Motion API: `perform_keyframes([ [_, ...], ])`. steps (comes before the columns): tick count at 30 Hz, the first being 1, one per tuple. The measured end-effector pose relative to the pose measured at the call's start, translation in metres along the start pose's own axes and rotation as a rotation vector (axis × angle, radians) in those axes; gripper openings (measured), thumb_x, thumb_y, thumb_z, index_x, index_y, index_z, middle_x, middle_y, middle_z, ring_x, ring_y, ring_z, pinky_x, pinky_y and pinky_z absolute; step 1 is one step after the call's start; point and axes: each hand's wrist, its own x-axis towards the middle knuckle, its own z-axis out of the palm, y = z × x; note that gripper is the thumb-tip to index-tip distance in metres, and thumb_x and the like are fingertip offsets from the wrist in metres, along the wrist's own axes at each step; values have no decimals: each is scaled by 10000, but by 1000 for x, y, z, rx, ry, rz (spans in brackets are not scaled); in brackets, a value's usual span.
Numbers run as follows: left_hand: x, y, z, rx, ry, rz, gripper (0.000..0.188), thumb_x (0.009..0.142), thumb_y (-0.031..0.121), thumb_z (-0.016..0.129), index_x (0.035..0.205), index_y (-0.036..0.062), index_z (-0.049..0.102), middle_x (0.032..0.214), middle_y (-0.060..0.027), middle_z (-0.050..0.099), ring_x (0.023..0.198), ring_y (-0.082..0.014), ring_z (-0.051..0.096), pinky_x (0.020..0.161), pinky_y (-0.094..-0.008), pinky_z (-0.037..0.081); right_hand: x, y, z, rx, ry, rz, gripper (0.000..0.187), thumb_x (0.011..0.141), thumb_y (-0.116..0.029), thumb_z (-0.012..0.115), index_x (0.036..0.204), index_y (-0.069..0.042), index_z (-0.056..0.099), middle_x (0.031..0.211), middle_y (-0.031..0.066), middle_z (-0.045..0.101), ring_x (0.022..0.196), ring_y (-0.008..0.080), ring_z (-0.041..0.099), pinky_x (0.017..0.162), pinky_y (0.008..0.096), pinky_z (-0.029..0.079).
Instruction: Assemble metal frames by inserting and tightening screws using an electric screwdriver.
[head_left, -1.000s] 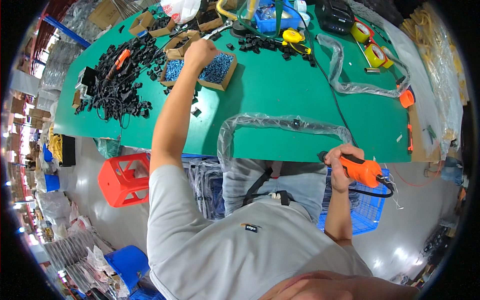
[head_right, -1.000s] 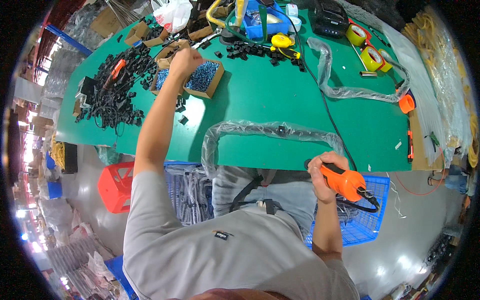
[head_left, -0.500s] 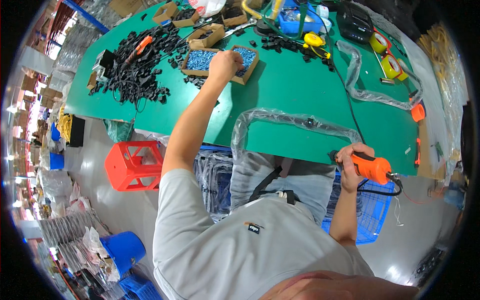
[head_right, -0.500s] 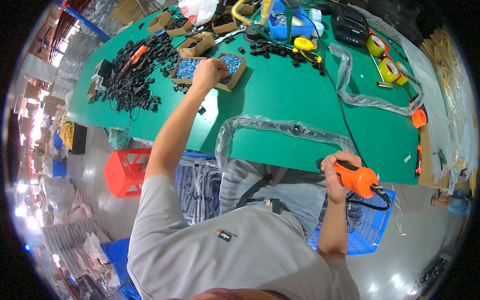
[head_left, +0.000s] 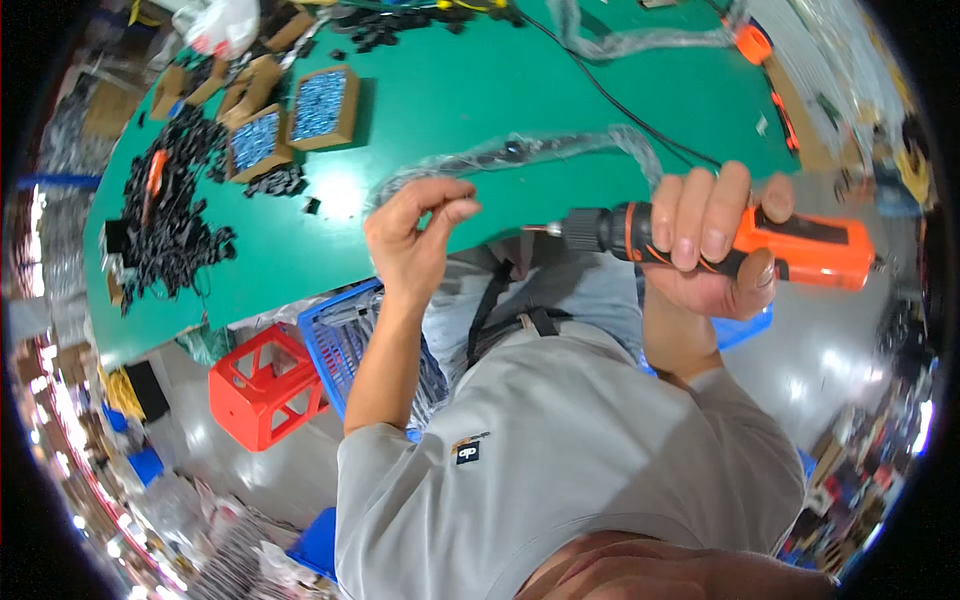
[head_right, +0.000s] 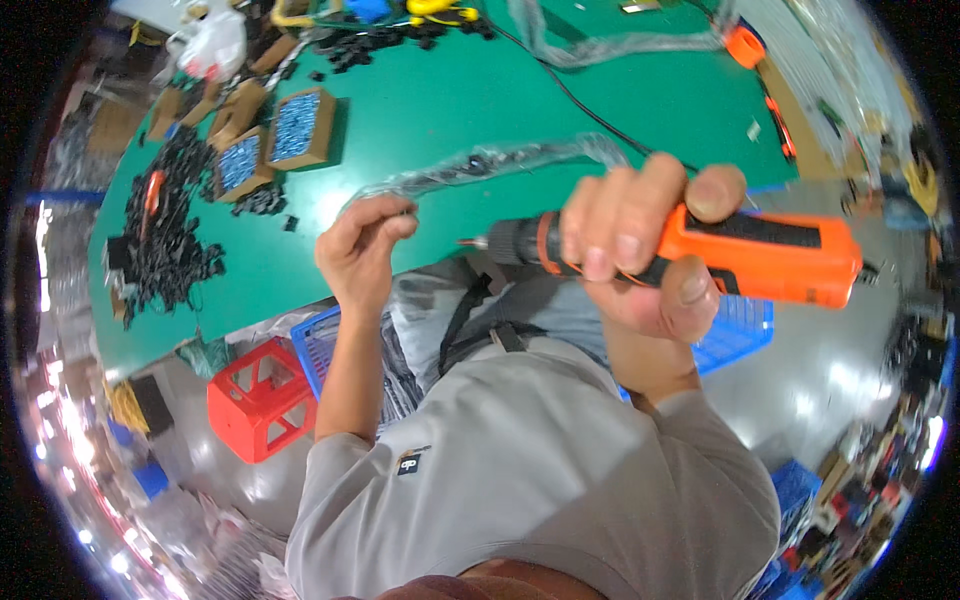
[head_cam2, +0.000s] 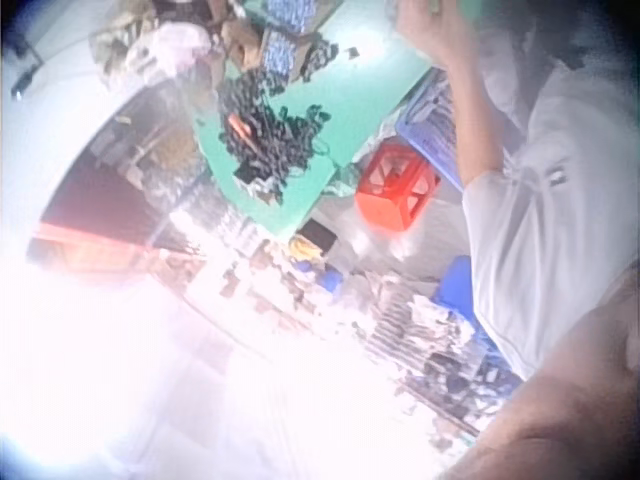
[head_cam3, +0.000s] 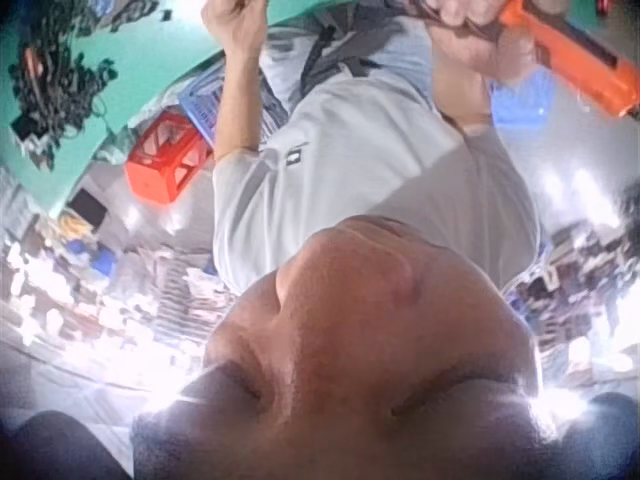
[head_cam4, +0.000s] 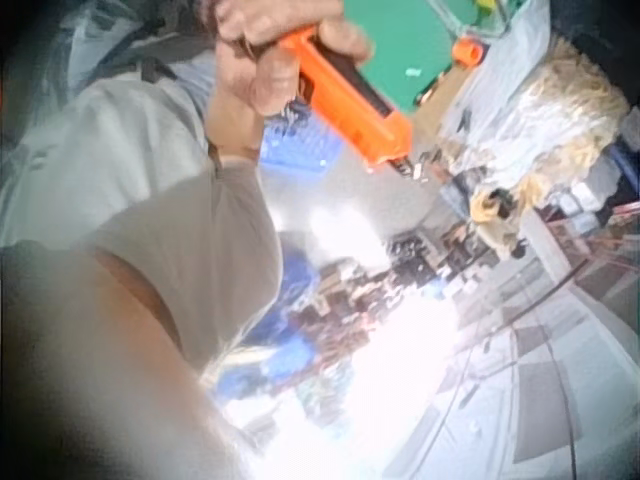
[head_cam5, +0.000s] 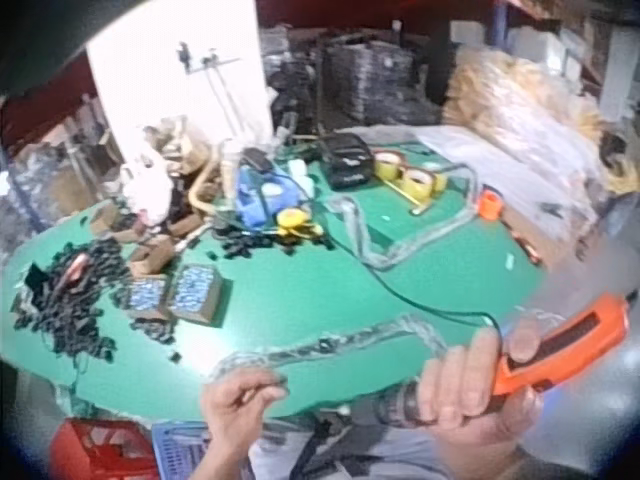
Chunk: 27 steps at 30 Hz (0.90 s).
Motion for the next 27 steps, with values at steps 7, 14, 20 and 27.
perform_keyframes([
  [7,-24,7,24,-173,-86,144,188,792,-88,769,967,-85,701,885,-153,715,787,-195,691,691,-274,556,10,0,-2,-1,-151,54,399,1002,-315,625,1343,-154,496,911,49,561,765,173,577,736,348,474],
  [14,-29,4,23,-172,-103,158,192,794,-76,771,980,-77,722,884,-152,730,779,-188,690,678,-269,546,6,1,-1,-8,-153,72,387,999,-289,622,1337,-149,495,910,47,557,764,168,575,731,347,467],
  [20,-29,4,24,-184,-71,115,165,813,-67,759,976,-60,731,879,-146,737,760,-175,692,659,-258,544,7,10,3,10,-128,76,397,979,-300,644,1320,-147,511,895,46,553,731,164,563,726,342,458],
  [27,-27,6,21,-330,-140,-54,77,874,27,757,946,-1,758,819,-76,723,604,-88,630,491,-232,475,10,17,4,49,-94,104,439,944,-305,684,1310,-122,526,868,32,547,719,152,561,702,323,444],
])
